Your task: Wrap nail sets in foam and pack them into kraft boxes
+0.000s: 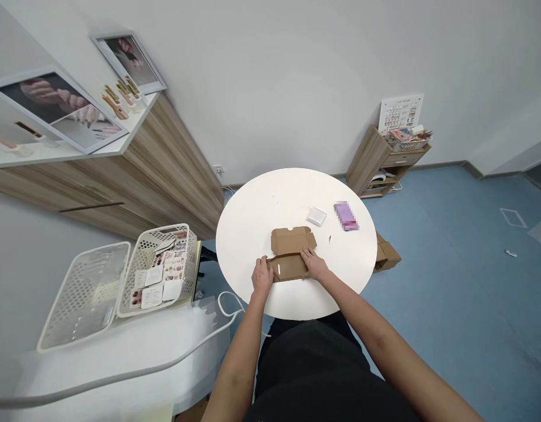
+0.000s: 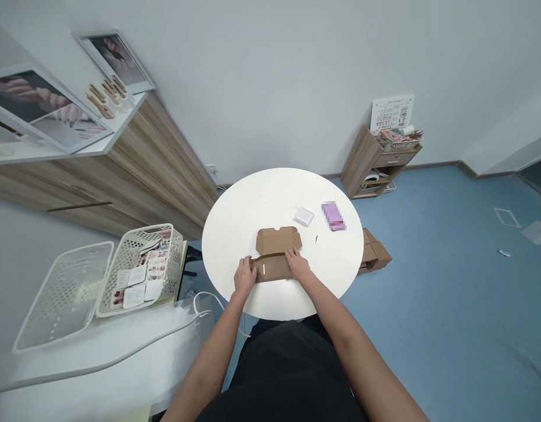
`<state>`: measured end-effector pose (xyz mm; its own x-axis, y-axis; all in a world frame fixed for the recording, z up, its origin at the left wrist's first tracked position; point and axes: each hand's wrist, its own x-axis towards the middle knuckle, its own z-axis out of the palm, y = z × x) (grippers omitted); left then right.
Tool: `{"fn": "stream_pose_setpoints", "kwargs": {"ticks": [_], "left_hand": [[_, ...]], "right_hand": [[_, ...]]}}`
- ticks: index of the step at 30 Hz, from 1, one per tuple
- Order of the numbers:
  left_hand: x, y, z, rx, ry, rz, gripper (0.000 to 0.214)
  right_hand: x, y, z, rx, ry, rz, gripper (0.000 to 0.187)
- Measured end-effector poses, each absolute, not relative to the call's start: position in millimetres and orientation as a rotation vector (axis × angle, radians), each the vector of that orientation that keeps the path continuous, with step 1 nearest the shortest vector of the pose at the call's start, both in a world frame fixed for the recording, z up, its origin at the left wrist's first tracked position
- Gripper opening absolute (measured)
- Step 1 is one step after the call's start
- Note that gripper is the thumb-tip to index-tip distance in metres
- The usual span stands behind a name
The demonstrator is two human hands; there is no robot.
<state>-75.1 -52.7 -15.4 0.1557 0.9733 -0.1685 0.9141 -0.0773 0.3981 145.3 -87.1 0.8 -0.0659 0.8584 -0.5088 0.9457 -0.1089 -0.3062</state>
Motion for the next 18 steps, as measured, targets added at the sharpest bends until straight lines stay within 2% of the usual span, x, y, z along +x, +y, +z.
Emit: {"fn": "stream_pose_setpoints", "kwargs": {"ticks": [6, 10, 12, 14, 16, 18], "left_hand": [[-56, -46, -19, 2.175, 1.639, 0.08, 0.02], [-52, -53, -20, 2.188, 1.661, 0.256, 0.017], [-58, -58, -21, 2.068, 1.792, 0.455, 0.023], [-69, -63, -24, 1.81, 1.946, 0.591, 0.038], [-80, -68, -29, 1.504, 1.997, 0.583, 0.046], [-88, -72, -34, 1.308, 1.916, 0.509, 0.043]], "right_hand": [[144, -87, 3, 2.03, 1.98, -0.879, 0.115], [144, -87, 4, 2.027, 1.987, -0.861, 0.114], [144, -87, 3, 2.026, 1.989, -0.868, 0.114], [145, -87, 1, 2.031, 1.99, -0.886, 0.115], [145, -87, -1, 2.042, 1.995, -0.9, 0.116], [146, -88, -3, 2.048, 2.003, -0.905, 0.116]]}}
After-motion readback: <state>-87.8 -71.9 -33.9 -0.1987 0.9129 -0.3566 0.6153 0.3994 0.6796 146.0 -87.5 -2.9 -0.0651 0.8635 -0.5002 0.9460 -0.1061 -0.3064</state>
